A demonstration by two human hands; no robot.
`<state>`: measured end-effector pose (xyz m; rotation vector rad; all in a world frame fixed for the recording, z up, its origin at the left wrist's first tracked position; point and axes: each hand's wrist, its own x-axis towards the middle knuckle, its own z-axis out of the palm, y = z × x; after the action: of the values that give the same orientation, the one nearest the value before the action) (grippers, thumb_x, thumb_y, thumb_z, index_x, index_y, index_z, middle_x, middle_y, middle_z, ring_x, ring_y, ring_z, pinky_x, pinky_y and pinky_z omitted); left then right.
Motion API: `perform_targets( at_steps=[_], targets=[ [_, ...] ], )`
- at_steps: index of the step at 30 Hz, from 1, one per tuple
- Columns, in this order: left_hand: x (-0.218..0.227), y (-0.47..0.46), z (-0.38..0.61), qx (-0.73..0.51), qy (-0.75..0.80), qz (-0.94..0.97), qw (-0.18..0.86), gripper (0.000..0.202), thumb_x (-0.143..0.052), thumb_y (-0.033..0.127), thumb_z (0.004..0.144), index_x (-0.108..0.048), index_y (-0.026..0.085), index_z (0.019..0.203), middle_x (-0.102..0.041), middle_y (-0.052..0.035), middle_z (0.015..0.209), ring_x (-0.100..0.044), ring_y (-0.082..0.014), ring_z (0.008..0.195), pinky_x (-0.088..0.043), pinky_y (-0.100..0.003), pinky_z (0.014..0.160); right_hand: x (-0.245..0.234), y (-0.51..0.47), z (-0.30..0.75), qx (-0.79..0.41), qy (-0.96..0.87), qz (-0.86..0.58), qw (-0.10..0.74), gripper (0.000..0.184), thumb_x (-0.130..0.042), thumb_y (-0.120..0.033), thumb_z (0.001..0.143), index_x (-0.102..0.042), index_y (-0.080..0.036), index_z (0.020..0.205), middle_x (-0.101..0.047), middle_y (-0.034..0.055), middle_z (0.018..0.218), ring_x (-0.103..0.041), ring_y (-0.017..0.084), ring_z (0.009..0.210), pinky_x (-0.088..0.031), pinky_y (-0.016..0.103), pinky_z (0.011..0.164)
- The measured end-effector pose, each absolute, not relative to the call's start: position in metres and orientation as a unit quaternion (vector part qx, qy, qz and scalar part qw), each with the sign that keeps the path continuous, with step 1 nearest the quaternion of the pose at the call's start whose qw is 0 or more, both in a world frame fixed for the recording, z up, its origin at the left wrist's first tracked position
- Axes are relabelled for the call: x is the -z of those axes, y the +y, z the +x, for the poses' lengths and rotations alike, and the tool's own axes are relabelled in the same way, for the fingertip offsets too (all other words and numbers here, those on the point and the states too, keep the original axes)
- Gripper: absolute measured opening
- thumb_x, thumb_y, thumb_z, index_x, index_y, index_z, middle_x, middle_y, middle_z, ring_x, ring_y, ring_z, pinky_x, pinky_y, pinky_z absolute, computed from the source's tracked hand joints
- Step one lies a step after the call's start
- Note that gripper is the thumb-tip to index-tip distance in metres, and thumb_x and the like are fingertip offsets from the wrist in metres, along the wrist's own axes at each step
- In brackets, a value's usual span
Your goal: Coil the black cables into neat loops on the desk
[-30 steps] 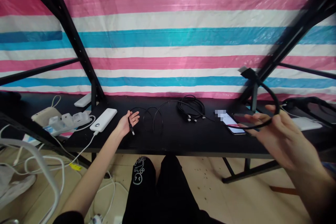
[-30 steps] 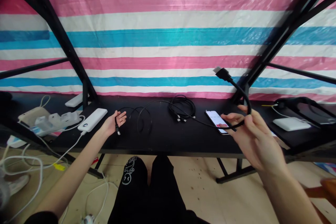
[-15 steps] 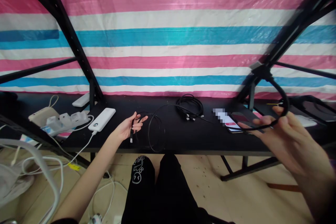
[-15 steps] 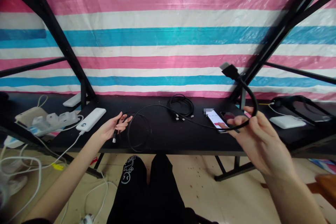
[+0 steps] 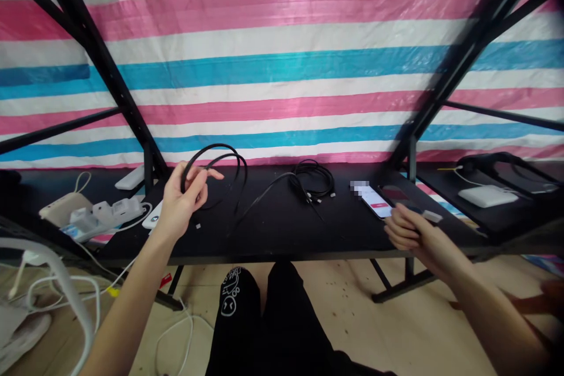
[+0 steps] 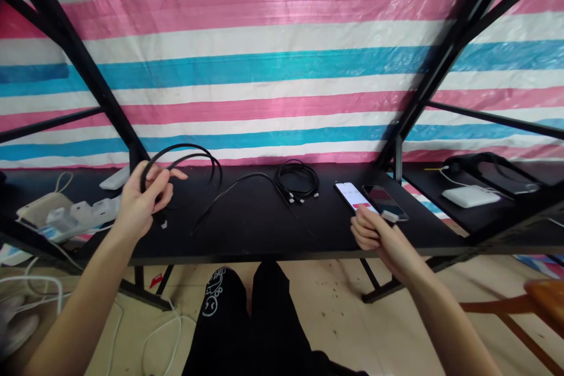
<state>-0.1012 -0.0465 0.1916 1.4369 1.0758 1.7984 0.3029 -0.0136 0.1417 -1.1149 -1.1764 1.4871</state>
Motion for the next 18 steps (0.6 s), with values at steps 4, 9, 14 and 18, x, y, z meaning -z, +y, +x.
perform_targets(
  at_steps=[4, 9, 14, 18],
  targets=[
    [-0.199, -0.055, -0.089, -0.69, 0.401, 0.575, 0.183, 0.03, -0.055, 0.028, 0.087, -0.03, 0.022, 0.072, -0.069, -0.0019, 0.088, -0.035, -0.0024, 0.031, -0.019, -0.022, 0.031, -0.133, -0.01, 0.28, -0.534, -0.589, -0.469, 0.385, 0.042, -0.061, -0.055, 0.077, -0.04, -0.02, 0.067, -0.021, -0.0086, 0.054, -0.016, 0.005, 0.044, -0.01, 0.02, 0.041],
    [-0.206, -0.073, -0.063, -0.614, 0.399, 0.66, 0.168, 0.026, -0.048, 0.023, 0.091, -0.031, 0.022, 0.072, -0.07, -0.0056, 0.092, -0.038, -0.0031, 0.034, -0.025, -0.024, 0.034, -0.141, -0.014, 0.247, -0.383, -0.72, -0.422, 0.397, 0.072, -0.068, -0.039, 0.075, -0.033, -0.027, 0.137, -0.047, -0.0036, 0.078, -0.032, 0.005, 0.05, -0.031, 0.021, 0.048],
    [-0.204, -0.076, -0.048, -0.58, 0.342, 0.703, 0.23, 0.022, -0.045, 0.021, 0.093, -0.033, 0.021, 0.074, -0.071, -0.0053, 0.095, -0.04, -0.0026, 0.036, -0.028, -0.022, 0.036, -0.154, -0.015, 0.212, -0.31, -0.807, -0.369, 0.341, 0.066, -0.063, -0.036, 0.08, -0.034, -0.03, 0.14, -0.052, -0.0033, 0.076, -0.04, 0.007, 0.056, -0.035, 0.02, 0.054],
    [-0.202, -0.08, -0.055, -0.566, 0.369, 0.69, 0.26, 0.023, -0.047, 0.02, 0.092, -0.034, 0.021, 0.073, -0.072, -0.0042, 0.092, -0.034, -0.0023, 0.033, -0.022, -0.022, 0.033, -0.155, -0.006, 0.196, -0.271, -0.799, -0.373, 0.385, 0.055, -0.066, -0.037, 0.078, -0.044, -0.025, 0.127, -0.054, -0.0014, 0.084, -0.04, 0.006, 0.053, -0.036, 0.021, 0.053]
  ],
)
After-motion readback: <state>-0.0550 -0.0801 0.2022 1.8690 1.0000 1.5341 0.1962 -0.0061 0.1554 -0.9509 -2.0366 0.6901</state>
